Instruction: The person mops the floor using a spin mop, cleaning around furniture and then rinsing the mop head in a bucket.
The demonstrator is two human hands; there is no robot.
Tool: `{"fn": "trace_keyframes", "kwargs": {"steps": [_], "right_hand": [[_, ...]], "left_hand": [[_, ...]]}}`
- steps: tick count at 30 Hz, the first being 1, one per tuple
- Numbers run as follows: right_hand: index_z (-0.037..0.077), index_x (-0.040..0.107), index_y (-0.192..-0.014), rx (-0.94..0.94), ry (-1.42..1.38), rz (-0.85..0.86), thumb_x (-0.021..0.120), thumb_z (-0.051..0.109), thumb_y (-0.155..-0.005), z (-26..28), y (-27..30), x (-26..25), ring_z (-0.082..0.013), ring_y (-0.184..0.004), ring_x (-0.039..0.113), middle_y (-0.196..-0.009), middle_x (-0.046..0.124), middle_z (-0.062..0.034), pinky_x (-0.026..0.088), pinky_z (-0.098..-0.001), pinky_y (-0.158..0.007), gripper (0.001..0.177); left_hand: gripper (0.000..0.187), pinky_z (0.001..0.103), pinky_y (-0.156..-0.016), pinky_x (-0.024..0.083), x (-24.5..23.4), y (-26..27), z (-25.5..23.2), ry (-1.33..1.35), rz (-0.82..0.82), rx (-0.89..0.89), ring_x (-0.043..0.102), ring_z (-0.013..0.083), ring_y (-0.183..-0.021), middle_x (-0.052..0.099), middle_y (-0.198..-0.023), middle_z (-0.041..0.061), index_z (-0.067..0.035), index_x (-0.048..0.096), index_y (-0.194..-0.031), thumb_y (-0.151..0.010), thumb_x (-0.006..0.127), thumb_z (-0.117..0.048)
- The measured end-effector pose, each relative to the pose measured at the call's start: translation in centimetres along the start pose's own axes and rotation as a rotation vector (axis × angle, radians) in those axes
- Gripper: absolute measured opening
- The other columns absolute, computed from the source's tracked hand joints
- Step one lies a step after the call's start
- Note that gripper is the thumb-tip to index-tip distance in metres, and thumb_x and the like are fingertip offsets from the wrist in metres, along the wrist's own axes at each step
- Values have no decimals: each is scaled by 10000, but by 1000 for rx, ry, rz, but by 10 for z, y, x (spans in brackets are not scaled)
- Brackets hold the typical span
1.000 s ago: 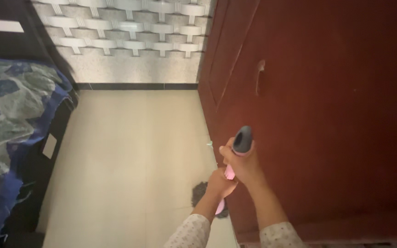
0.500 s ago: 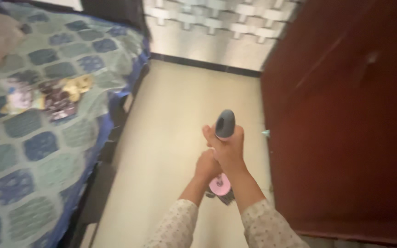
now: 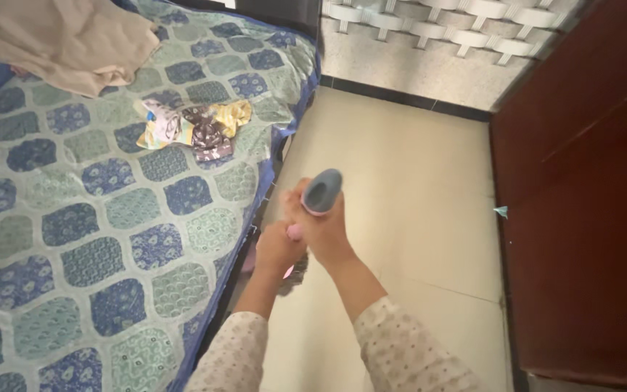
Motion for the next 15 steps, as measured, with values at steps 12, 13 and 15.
{"fn": "trace_keyframes", "kwargs": {"steps": [12, 13, 15], "right_hand": [[54, 598, -721, 142, 358, 52, 692, 118, -913, 60, 108, -152, -90, -566, 631, -620, 632, -16, 503, -267, -522, 223], [51, 604, -727, 85, 417, 37, 699, 119, -917, 73, 125, -177, -83, -592, 613, -633, 622, -8, 491, -266, -546, 224], [52, 600, -729, 81, 423, -9, 697, 114, -918, 98, 162, -234, -84, -600, 587, -641, 617, -8, 471, -264, -557, 221]], "left_hand": [[257, 496, -840, 560, 121, 110, -107, 61, 304, 87, 705, 396, -929, 755, -942, 164, -128, 752, -916, -745, 703, -314], [257, 496, -840, 560, 140, 129, -125, 64, 315, 95, 705, 396, -929, 755, -942, 164, -128, 752, -916, -745, 703, -314], [255, 497, -848, 558, 184, 171, -171, 75, 388, 155, 706, 394, -942, 747, -946, 176, -126, 755, -935, -746, 723, -293]]}}
Point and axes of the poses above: each hand's wrist, its own y-axis away from the middle knuckle, its own x-axis out of the palm, z = x × y, the point moved 8 cm from there along -y, towards the middle knuckle
